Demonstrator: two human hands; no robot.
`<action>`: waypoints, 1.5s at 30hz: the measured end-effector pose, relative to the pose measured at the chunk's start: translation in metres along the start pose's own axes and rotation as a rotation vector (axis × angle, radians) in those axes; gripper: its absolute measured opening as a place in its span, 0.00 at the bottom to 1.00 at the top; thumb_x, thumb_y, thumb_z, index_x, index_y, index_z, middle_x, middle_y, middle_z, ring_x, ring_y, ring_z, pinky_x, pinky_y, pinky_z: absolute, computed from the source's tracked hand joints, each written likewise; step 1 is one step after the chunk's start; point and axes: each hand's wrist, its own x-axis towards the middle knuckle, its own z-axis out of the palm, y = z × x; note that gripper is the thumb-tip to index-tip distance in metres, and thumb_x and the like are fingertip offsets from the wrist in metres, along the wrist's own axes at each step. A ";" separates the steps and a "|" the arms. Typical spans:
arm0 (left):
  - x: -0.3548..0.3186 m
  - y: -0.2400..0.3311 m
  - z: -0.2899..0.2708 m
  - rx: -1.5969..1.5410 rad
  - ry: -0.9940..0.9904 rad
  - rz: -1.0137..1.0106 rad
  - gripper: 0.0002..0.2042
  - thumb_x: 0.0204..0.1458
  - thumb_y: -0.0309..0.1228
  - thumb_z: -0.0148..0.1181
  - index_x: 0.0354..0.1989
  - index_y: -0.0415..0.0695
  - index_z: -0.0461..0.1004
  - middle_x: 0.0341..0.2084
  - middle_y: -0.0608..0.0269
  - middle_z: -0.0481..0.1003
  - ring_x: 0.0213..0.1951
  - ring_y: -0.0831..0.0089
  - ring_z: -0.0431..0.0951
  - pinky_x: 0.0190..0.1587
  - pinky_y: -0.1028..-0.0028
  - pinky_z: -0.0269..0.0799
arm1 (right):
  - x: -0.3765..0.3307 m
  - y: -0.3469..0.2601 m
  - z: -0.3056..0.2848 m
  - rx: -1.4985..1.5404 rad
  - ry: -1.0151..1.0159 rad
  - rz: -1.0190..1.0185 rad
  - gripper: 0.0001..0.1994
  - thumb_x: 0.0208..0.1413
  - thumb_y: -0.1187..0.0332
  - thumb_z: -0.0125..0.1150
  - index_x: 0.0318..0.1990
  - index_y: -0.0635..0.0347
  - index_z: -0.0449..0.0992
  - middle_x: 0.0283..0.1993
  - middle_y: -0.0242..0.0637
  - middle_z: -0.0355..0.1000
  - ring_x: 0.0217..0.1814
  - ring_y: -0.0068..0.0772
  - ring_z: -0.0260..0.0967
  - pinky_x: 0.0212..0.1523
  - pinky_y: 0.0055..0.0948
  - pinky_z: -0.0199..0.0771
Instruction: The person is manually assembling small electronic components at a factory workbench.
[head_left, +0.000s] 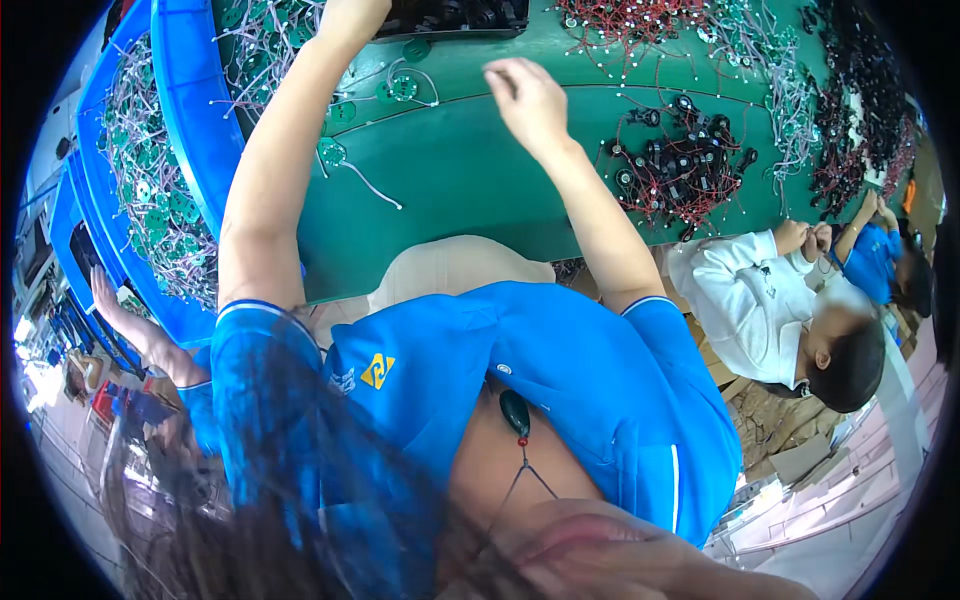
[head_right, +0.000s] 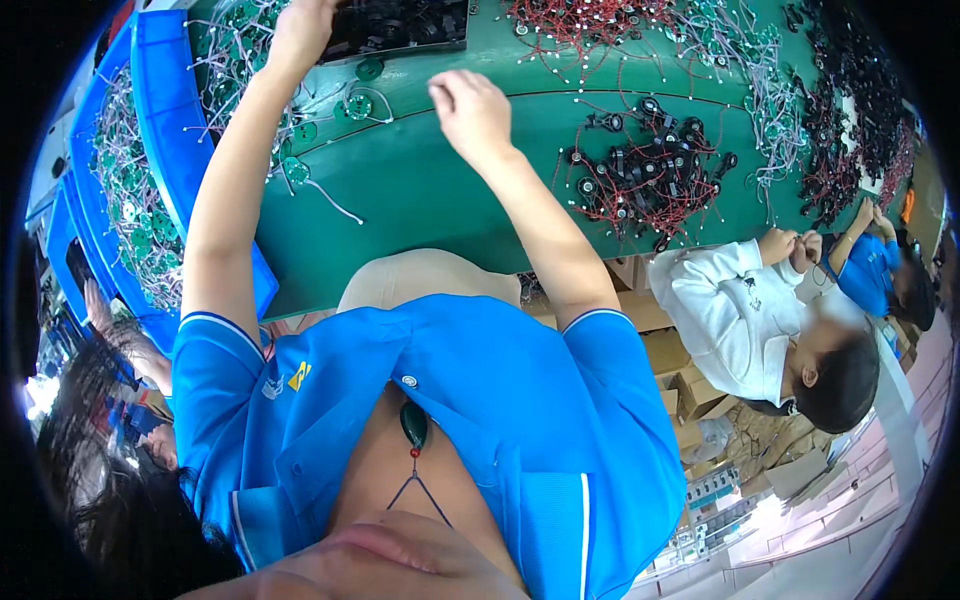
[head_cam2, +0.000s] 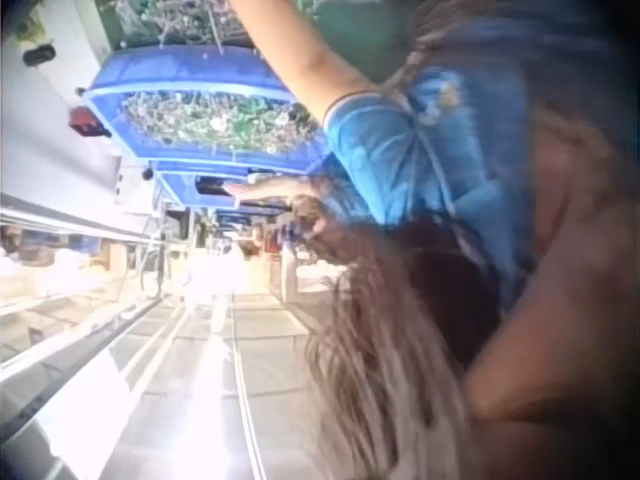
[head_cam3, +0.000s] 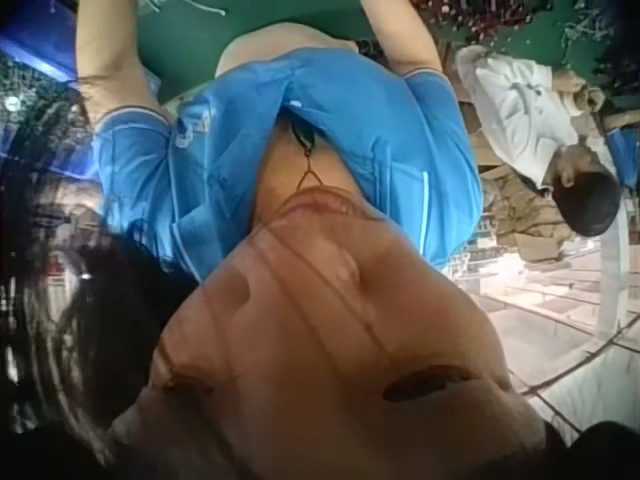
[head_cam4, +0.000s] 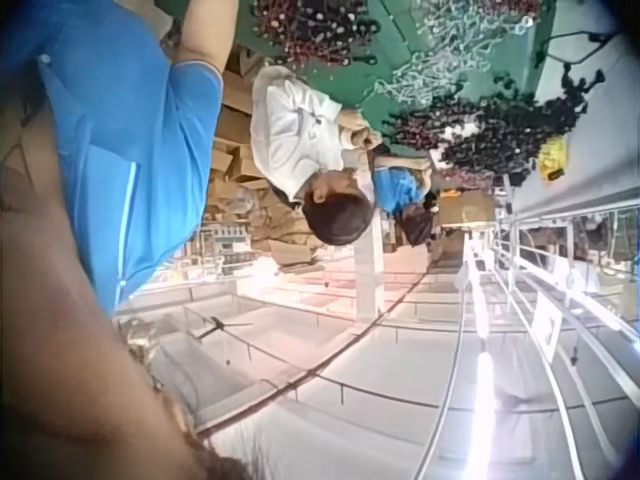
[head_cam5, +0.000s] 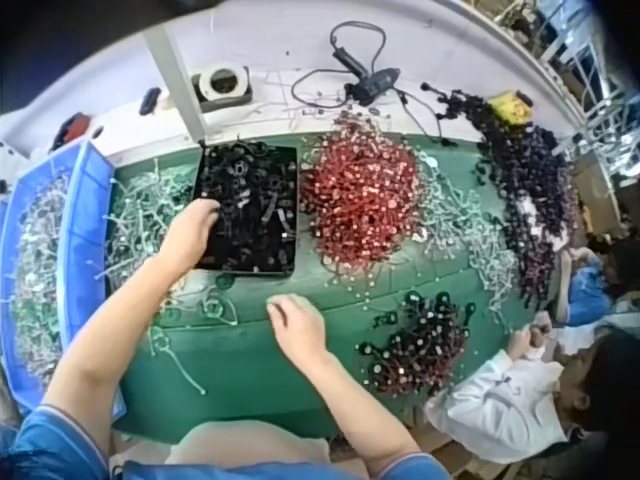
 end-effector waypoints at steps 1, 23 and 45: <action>0.005 0.010 -0.005 -0.224 -0.059 -0.302 0.06 0.49 0.24 0.49 0.34 0.41 0.72 0.28 0.55 0.71 0.32 0.64 0.73 0.34 0.71 0.70 | -0.001 0.004 0.005 -0.010 -0.019 0.005 0.03 0.47 0.68 0.56 0.27 0.54 0.73 0.29 0.34 0.72 0.34 0.38 0.69 0.34 0.34 0.69; -0.113 0.105 -0.065 -1.135 -0.317 -0.794 0.15 0.51 0.20 0.50 0.49 0.41 0.66 0.26 0.67 0.70 0.26 0.81 0.70 0.29 0.83 0.66 | 0.086 0.083 -0.060 -0.859 -0.097 -0.643 0.07 0.46 0.73 0.50 0.35 0.61 0.68 0.39 0.42 0.64 0.38 0.38 0.62 0.29 0.34 0.65; -0.125 0.161 -0.114 -1.216 -0.079 -0.763 0.12 0.55 0.23 0.46 0.47 0.36 0.68 0.31 0.59 0.73 0.26 0.78 0.73 0.30 0.81 0.70 | -0.059 -0.106 -0.070 0.394 -0.155 0.088 0.07 0.50 0.65 0.58 0.30 0.59 0.73 0.20 0.31 0.69 0.19 0.18 0.62 0.20 0.21 0.62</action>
